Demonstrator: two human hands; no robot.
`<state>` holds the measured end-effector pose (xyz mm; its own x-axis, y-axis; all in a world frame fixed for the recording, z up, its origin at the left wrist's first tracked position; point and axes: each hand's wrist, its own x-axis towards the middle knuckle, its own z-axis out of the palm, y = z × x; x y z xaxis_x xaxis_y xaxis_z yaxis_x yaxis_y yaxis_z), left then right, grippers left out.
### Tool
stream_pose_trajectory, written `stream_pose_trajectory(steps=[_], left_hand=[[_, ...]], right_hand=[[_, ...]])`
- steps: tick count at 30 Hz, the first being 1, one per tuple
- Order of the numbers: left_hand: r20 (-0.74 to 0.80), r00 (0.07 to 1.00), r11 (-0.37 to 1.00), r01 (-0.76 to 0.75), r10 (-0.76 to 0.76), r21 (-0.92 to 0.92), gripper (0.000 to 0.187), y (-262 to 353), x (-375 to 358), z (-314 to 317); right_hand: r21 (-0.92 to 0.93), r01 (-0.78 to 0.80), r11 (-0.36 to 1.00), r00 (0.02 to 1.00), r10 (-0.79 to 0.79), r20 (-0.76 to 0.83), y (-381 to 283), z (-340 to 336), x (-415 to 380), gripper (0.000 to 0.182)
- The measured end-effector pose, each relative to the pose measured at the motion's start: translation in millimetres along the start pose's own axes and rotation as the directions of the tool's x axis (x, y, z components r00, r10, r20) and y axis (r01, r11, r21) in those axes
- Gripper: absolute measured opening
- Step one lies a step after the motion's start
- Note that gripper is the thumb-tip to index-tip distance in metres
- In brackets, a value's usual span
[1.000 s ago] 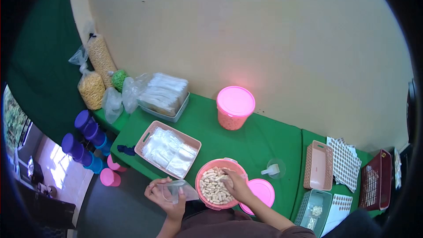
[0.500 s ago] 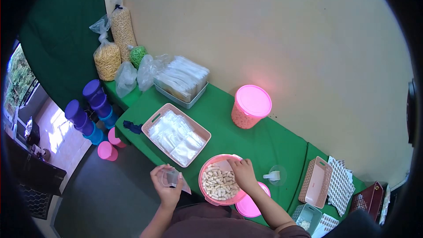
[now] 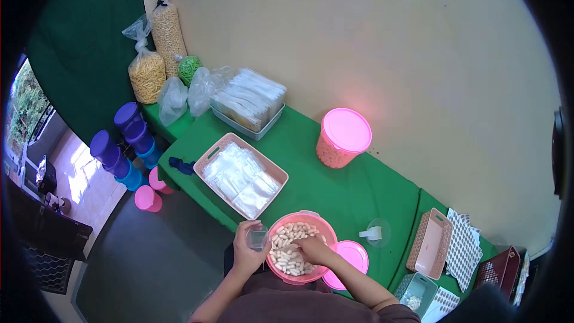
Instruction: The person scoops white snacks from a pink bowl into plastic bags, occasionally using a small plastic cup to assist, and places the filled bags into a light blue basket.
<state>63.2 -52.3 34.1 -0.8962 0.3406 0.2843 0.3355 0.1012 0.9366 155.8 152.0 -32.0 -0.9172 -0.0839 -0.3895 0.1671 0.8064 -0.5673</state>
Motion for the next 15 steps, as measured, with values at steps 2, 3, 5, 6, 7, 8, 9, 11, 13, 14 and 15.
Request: stream_pose_trajectory(steps=[2,3,5,6,7,8,9,11,13,14,15], left_hand=[[0.030,1.000,0.999,-0.001,0.000,0.034,0.047,4,-1,3],[0.057,0.998,0.998,-0.010,0.006,0.066,0.047,7,0,3],[0.098,0.995,0.992,-0.021,0.009,0.124,0.048,8,1,2],[0.135,0.991,0.983,-0.038,0.014,0.177,0.048,8,2,2],[0.141,0.990,0.983,-0.037,0.012,0.178,0.048,9,3,3],[0.168,0.985,0.975,-0.060,0.024,0.212,0.051,10,4,3],[0.195,0.980,0.966,-0.086,0.037,0.245,0.053,11,5,3],[0.220,0.974,0.954,-0.108,0.046,0.280,0.055,11,7,3],[0.247,0.968,0.941,-0.131,0.053,0.313,0.056,13,9,3],[0.275,0.959,0.931,-0.163,0.071,0.327,0.060,14,10,3],[0.304,0.949,0.921,-0.195,0.089,0.339,0.063,16,11,4]], right_hand=[[0.064,0.082,0.995,0.995,-0.077,-0.070,8,16,-3,0.030],[0.071,0.079,0.994,0.995,-0.075,-0.068,6,15,-6,0.030],[0.087,0.040,0.995,0.995,-0.031,-0.099,1,11,-9,0.030],[0.092,0.038,0.995,0.995,-0.029,-0.099,1,8,-9,0.030],[0.239,0.030,0.970,0.993,-0.002,-0.115,1,6,-10,0.031],[0.381,0.026,0.924,0.991,0.026,-0.129,2,3,-10,0.032],[0.384,0.025,0.923,0.991,0.028,-0.132,2,0,-12,0.032],[0.445,0.016,0.895,0.988,0.055,-0.146,2,-8,-16,0.032],[0.446,0.017,0.895,0.982,0.068,-0.174,-2,-22,-25,0.032],[0.446,0.015,0.895,0.977,0.082,-0.198,-5,-31,-31,0.031],[0.448,0.013,0.894,0.976,0.085,-0.199,-9,-40,-38,0.031]])
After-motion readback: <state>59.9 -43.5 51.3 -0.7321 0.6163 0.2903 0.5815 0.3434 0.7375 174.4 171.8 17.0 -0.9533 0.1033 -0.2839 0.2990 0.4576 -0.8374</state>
